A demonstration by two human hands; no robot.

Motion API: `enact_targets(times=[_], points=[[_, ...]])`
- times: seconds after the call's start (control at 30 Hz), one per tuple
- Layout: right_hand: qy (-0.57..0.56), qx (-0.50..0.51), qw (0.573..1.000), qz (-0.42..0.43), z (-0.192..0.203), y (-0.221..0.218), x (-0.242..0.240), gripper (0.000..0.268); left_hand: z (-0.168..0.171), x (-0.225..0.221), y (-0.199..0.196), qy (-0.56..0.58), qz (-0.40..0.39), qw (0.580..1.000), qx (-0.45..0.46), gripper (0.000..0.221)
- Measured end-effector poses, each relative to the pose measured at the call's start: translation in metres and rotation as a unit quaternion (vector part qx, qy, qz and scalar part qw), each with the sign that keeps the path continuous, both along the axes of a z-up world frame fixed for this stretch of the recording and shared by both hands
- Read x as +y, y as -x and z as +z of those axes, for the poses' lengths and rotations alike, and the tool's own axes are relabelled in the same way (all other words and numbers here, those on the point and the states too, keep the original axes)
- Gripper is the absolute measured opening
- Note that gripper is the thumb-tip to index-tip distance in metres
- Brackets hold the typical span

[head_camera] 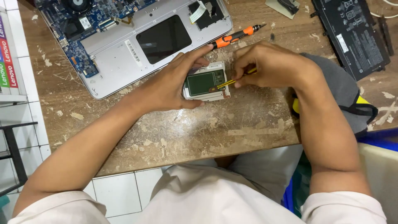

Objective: Using a precision screwdriver to clean or pry the edges of a small electronic display component on a repair bench.

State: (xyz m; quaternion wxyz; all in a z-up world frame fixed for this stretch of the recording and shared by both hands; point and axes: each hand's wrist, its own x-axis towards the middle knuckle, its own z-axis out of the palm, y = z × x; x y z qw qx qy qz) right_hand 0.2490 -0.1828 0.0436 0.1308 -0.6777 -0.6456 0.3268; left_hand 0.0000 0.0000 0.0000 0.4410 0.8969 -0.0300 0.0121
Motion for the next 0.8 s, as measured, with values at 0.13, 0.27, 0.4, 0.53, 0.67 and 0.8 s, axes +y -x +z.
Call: enact_targets(times=[0.13,0.27,0.4,0.53,0.67,0.8], points=[[-0.111,0.013,0.994,-0.011,-0.005,-0.004,-0.003,0.009,0.003,-0.002,0.001,0.005,0.000,1.000,0.010,0.133],[-0.064,0.016,0.997,0.039,-0.008,-0.006,-0.003,0.013,0.000,-0.002,0.001,0.003,0.005,1.000,0.007,0.135],[-0.035,0.030,0.999,-0.007,-0.001,-0.002,-0.003,0.008,0.001,-0.003,0.001,0.004,0.002,1.000,0.007,0.137],[-0.052,0.019,0.998,-0.005,-0.006,-0.007,-0.004,0.009,0.002,-0.003,0.000,0.006,0.005,1.000,0.016,0.135],[-0.015,0.032,0.999,-0.004,-0.005,-0.002,-0.002,0.007,-0.001,0.000,0.001,0.001,-0.008,1.000,-0.017,0.136],[-0.093,0.005,0.996,0.001,-0.007,-0.009,-0.004,0.009,0.002,-0.001,0.000,0.007,-0.004,1.000,0.007,0.135]])
